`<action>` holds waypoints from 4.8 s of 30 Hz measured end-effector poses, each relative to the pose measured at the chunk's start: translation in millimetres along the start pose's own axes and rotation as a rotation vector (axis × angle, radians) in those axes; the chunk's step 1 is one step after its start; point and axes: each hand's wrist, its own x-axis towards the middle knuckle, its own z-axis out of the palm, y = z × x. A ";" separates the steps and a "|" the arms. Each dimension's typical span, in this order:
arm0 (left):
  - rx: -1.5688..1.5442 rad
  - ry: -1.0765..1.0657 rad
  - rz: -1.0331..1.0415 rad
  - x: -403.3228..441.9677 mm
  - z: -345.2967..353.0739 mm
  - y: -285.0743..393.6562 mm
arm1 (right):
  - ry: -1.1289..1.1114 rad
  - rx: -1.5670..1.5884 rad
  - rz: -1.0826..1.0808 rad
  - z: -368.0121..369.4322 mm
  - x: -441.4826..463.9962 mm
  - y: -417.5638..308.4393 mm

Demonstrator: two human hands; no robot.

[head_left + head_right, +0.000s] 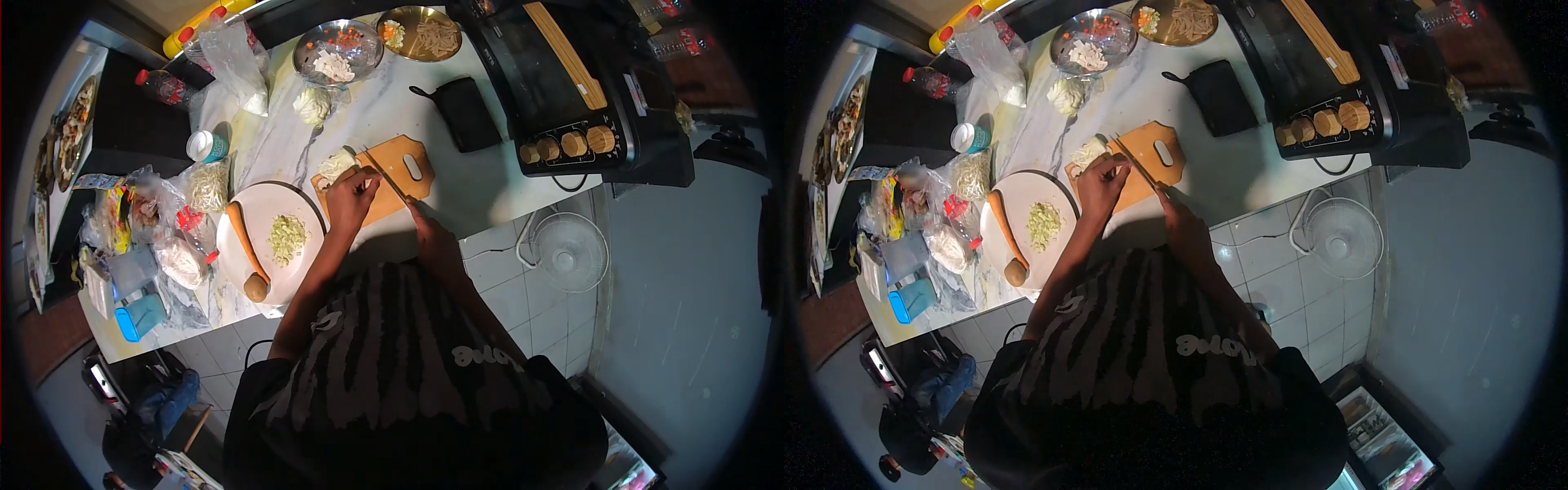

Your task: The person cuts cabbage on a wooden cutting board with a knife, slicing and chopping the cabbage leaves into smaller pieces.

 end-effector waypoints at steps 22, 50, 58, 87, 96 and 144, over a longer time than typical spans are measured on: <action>-0.071 -0.011 -0.043 -1.5 -3.1 -0.4 | -0.018 0.145 -0.043 -0.6 -4.0 0.5; -0.053 -0.002 -0.028 -2.3 -5.4 1.7 | 0.037 0.109 0.012 4.5 -4.1 1.2; -0.116 -0.019 -0.041 -5.7 -7.2 -2.1 | -0.030 0.127 -0.003 4.5 -3.9 1.9; -0.102 0.041 0.028 -8.0 -7.3 4.4 | 0.056 0.129 -0.053 6.5 -6.3 2.8; -0.113 0.023 0.011 -9.5 -5.7 -0.6 | 0.081 0.121 -0.134 10.9 -6.7 5.5; -0.057 0.020 -0.009 -8.2 -3.0 0.9 | 0.124 0.039 -0.064 20.2 -6.1 9.7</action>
